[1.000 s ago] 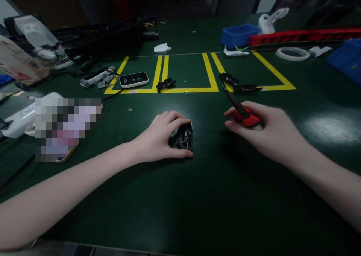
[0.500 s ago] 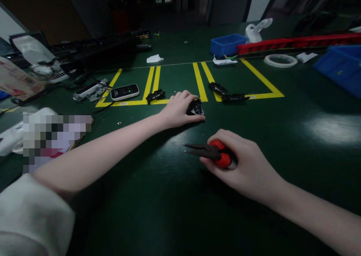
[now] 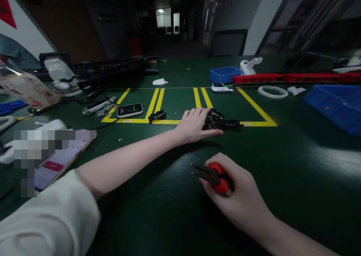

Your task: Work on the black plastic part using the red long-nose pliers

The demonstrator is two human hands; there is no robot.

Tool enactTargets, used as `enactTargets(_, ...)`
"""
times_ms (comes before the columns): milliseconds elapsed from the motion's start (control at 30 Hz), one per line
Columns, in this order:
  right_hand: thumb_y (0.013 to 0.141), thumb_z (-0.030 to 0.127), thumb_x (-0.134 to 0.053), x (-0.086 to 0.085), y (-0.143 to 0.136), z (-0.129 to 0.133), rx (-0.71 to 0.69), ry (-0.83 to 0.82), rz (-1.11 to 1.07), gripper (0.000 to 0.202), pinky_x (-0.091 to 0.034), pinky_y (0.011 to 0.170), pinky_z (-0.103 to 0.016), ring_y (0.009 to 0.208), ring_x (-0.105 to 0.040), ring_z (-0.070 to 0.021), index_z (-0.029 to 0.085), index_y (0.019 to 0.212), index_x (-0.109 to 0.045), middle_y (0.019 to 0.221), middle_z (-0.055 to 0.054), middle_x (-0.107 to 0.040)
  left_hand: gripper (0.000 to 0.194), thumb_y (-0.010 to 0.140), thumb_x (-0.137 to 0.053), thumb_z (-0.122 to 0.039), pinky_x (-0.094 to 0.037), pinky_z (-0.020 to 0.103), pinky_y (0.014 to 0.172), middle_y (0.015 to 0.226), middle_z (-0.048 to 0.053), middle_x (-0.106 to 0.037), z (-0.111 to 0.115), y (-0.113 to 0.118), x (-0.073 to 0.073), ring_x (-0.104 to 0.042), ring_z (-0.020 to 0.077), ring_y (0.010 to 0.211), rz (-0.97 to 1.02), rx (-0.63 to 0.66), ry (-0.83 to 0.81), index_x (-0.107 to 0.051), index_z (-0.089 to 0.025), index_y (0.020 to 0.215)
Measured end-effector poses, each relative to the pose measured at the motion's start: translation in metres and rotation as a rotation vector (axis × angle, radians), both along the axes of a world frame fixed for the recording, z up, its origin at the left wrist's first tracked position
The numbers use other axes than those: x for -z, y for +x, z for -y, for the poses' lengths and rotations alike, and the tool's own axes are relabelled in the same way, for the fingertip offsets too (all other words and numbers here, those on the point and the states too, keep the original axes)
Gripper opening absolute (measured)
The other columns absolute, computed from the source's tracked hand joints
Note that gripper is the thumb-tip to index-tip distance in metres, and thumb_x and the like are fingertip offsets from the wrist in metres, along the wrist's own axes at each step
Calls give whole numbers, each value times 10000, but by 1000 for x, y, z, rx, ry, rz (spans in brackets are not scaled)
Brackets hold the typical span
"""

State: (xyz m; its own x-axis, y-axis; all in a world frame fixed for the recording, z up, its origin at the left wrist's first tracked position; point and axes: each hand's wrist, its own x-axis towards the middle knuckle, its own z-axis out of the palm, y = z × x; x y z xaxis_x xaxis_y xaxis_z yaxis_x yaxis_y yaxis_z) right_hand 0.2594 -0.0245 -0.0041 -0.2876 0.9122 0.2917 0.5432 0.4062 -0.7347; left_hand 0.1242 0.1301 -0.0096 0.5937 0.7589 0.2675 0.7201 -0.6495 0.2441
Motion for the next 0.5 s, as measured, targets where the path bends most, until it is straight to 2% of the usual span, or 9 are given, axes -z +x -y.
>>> enactTargets(67, 818, 221, -603, -3, 0, 1, 21, -32, -20, 54, -457, 581, -328, 708, -587, -201, 238, 818, -551, 792, -23, -610, 757, 956, -417, -659, -372, 425, 1077, 1474, 151, -478, 2, -23, -7, -459, 295, 1322, -13, -38, 10, -369, -109, 1473)
enactTargets(133, 845, 275, -595, -4, 0, 2, 58, -69, -52, 67, -474, 572, -325, 697, -590, -196, 241, 836, -537, 802, -24, -604, 626, 987, -412, -564, -366, 455, 1085, 1480, 153, -462, 4, -55, -12, -446, 315, 1331, -35, -100, 21, -441, -118, 1425)
enactTargets(233, 860, 375, -584, 0, 0, 1, 136, -125, -120, 163, -524, 592, -337, 737, -613, -204, 251, 939, -514, 861, -31, -597, 600, 966, -474, -483, -393, 542, 1046, 1454, 231, -452, 6, -104, -10, -444, 393, 1317, -67, -241, 14, -471, -52, 1384)
enactTargets(300, 850, 395, -582, 2, 0, 0, 185, -158, -157, 242, -547, 627, -356, 790, -631, -219, 258, 1027, -492, 907, -38, -604, 600, 940, -529, -465, -418, 569, 1011, 1408, 245, -487, 6, -127, -6, -479, 418, 1270, -86, -315, -2, -486, -50, 1371)
enactTargets(400, 816, 360, -594, 3, -2, 0, 201, -202, -174, 351, -559, 663, -376, 820, -647, -231, 267, 1126, -457, 941, -45, -620, 451, 945, -569, -389, -449, 562, 988, 1268, 187, -603, 5, -142, -2, -560, 367, 1182, -92, -352, -36, -571, -93, 1285)
enactTargets(500, 775, 334, -630, 1, -1, 1, 174, -234, -160, 475, -574, 698, -403, 853, -664, -250, 271, 1201, -428, 975, -59, -636, 326, 949, -605, -335, -468, 519, 1003, 1214, 116, -642, 8, -142, -4, -596, 289, 1145, -51, -326, -76, -620, -143, 1212)
